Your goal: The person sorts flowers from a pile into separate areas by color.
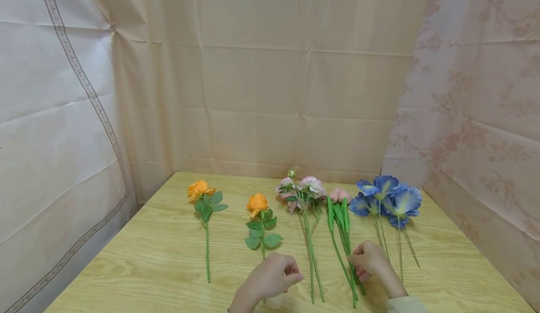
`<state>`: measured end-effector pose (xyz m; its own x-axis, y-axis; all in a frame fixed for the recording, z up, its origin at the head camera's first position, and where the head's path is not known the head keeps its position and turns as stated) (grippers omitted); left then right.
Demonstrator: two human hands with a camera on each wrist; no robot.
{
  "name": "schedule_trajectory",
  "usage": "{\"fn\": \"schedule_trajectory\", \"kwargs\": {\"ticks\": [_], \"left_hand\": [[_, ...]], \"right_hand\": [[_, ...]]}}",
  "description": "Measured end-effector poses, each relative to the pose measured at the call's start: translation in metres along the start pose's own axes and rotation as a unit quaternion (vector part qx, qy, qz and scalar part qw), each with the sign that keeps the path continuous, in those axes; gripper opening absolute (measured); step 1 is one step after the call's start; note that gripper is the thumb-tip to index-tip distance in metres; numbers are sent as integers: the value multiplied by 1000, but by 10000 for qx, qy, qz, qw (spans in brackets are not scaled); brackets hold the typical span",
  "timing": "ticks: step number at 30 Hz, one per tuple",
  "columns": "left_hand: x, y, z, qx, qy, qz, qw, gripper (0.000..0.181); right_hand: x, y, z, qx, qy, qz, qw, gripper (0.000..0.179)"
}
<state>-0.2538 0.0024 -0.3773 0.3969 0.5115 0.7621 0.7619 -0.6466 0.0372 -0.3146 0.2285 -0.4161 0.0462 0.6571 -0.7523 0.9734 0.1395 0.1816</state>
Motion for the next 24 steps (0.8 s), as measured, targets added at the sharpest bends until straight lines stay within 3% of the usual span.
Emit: {"fn": "schedule_trajectory", "kwargs": {"ticks": [5,10,13,17,24], "left_hand": [[-10,6,-15,257,-6,-50,9997,15],[-21,18,-42,716,-211,78,9972,18],[-31,24,-59,1026,-310,-118,9942,18],[-51,36,-80,1411,-375,-829,9858,18],[-95,63,-103,1871,-896,-2362,9493,32]], "right_hand": [[0,0,1,-49,24,120,9999,11],[-2,0,2,-75,9,93,9999,14],[-2,-1,3,-84,-37,61,9999,14],[-3,-2,4,-123,-56,43,9999,14],[-2,-2,5,-190,-82,76,9998,14]]}}
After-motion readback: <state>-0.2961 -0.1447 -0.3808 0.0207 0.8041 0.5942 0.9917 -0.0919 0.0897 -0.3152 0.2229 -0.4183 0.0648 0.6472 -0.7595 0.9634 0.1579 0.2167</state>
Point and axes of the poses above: each hand's wrist, its own y-axis away from the middle knuckle, its own z-axis out of the palm, x = y × z, the point moved 7 cm from there along -y, towards the middle knuckle, and after that the axes turned 12 degrees about -x, right-handed, at the moved point
